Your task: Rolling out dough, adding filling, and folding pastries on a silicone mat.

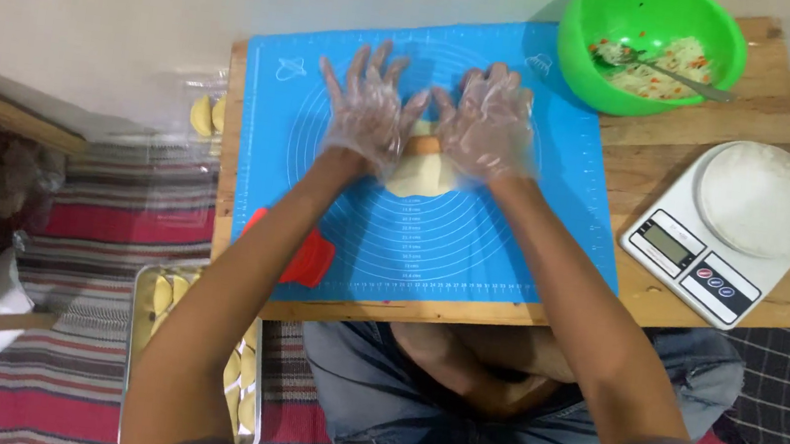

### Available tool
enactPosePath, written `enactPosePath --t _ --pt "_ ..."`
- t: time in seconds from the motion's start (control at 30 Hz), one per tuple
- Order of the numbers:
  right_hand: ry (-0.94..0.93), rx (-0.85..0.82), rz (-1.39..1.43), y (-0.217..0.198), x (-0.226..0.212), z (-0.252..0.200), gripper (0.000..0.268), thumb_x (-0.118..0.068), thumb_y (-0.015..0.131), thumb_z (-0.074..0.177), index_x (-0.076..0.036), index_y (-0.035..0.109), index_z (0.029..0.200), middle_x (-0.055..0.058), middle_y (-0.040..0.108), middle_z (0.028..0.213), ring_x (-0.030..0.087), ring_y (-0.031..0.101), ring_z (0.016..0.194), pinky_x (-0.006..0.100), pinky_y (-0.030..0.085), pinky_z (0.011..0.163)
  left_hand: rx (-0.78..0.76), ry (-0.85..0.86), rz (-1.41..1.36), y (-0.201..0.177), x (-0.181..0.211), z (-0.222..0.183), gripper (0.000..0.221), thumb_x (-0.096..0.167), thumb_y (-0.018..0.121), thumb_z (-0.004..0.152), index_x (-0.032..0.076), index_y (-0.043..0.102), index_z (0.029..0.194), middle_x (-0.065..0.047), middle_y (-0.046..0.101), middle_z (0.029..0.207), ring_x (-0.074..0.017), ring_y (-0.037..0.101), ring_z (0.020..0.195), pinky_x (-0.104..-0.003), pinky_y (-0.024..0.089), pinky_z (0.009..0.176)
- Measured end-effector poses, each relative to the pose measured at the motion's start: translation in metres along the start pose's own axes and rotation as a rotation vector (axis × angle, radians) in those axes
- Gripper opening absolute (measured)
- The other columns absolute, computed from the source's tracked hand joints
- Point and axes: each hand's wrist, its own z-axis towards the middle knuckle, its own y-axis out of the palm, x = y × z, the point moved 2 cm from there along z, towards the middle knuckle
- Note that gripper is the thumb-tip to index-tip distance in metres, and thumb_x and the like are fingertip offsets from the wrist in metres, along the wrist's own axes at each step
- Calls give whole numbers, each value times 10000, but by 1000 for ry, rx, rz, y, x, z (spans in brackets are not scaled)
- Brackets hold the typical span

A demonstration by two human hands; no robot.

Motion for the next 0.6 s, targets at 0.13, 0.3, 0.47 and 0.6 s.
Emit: enactPosePath --t 0.13,0.3,0.47,0.6 --pt "11 -109 24 7 9 21 590 -561 284 1132 -62 600 1126 185 527 1088 336 510 977 506 450 841 -47 -14 -174 -18 2 21 740 660 190 1031 204 385 1580 -63 259 1665 -320 156 1542 -679 -46 1186" --pt "-54 -10 -149 30 16 41 579 -587 235 1158 -134 573 1030 120 485 958 255 461 847 413 431 697 138 38 -235 -21 -8 36 674 637 244 1051 191 543 1459 -111 464 1535 -338 371 1437 -650 73 1174" --pt "-118 426 35 48 26 60 427 -442 423 1152 -142 551 875 75 453 831 272 455 769 450 343 683 668 365 -185 -31 -11 39 361 386 452 1130 109 632 984 -96 593 903 -291 522 799 -454 369 748" --pt "-72 347 -152 54 29 79 621 -432 367 1174 -160 639 687 50 535 600 222 508 565 432 363 521 898 670 203 -1 -33 51 745 28 737 1026 12 241 1581 -123 624 1030 -243 593 827 -376 538 698"
